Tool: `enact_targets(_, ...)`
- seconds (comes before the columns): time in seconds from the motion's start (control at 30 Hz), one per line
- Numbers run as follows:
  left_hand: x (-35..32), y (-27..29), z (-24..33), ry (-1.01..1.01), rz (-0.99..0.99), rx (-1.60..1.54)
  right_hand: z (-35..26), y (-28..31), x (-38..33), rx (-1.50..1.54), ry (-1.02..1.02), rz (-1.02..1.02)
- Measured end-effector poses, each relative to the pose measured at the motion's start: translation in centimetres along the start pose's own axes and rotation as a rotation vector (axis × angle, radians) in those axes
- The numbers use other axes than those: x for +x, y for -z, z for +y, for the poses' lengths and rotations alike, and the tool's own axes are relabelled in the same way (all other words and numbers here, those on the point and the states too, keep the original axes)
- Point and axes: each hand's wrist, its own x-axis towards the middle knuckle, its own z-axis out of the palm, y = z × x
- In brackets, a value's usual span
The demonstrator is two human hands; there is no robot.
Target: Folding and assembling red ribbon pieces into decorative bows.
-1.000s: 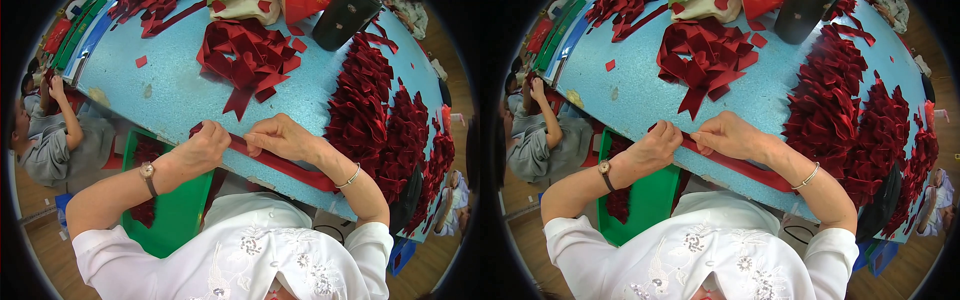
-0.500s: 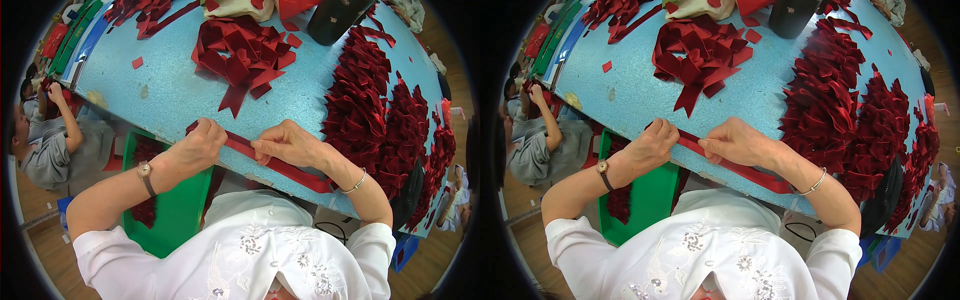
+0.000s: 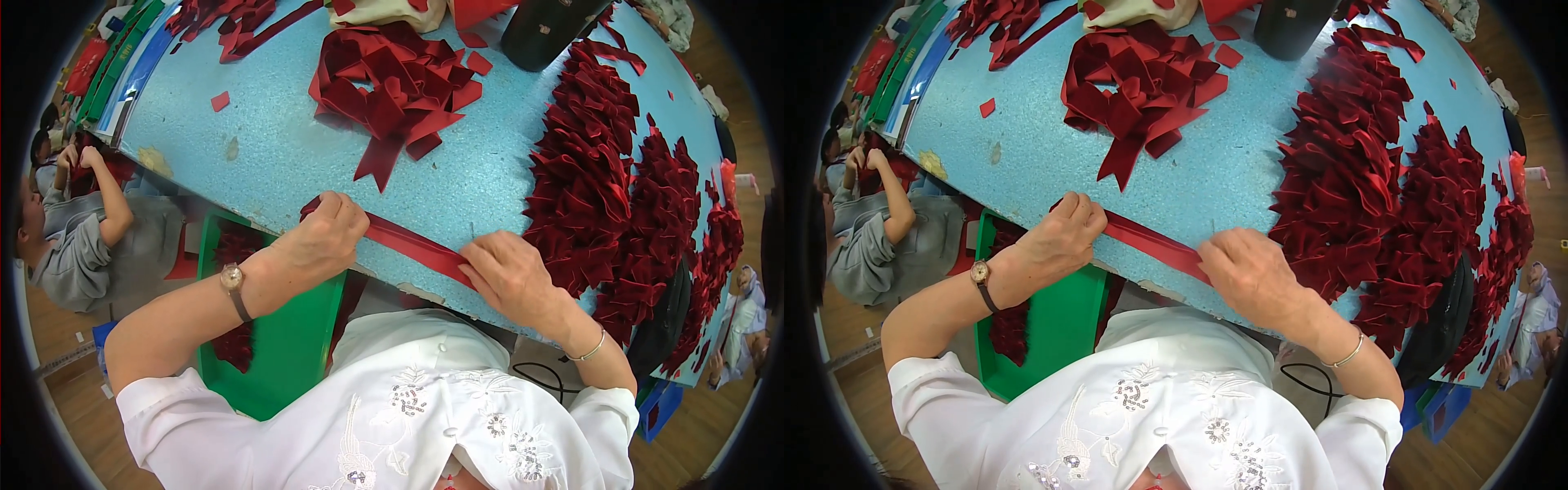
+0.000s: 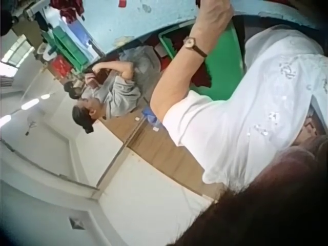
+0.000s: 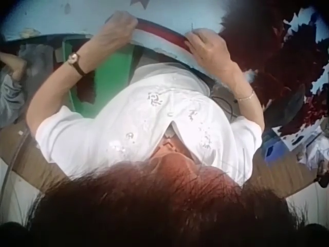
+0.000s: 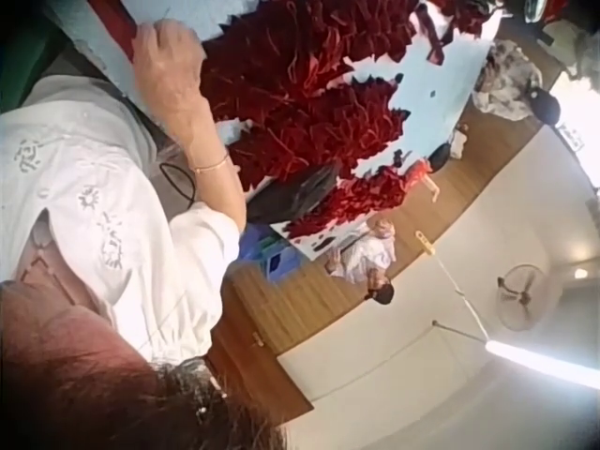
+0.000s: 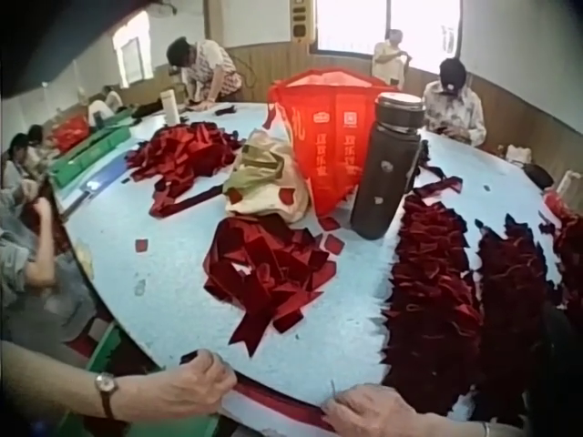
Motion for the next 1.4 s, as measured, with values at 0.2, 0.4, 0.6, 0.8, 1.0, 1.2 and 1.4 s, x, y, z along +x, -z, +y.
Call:
enact_targets(0.2, 0.1, -0.1, 0.2, 0.013, 0.022, -0.005, -1.0, 0.0, -1.5, -0.374, 0.234, -0.062)
enact_targets(0.4, 0.2, -0.3, 0.4, 0.021, 0.013, -0.006, -1.8, 0.5, -2.1, -0.482, 0.264, -0.189)
enact_targets(0.6, 0.2, -0.9, 0.5, 0.036, 0.03, -0.04, -2.4, 1.7, -3.4, -0.513, 0.242, -0.296)
enact_targets(0.8, 0.3, -0.5, 0.4, -0.002, -0.029, -0.016, -2.5, 2.5, -4.7, -0.556, 0.237, -0.296)
enact_targets(1.0, 0.4, -1.0, 0.8, 0.034, 0.006, -0.028, -3.2, 3.8, -6.2, -0.567, 0.199, -0.408)
enact_targets(1.2, 0.5, -0.5, 0.5, 0.011, -0.043, -0.034, -3.3, 4.5, -6.9, -0.598, 0.127, -0.515)
enact_targets(1.4, 0.4, -0.8, 0.8, 0.035, 0.008, 0.016, -2.7, 5.4, -4.7, -0.271, 0.017, -0.407)
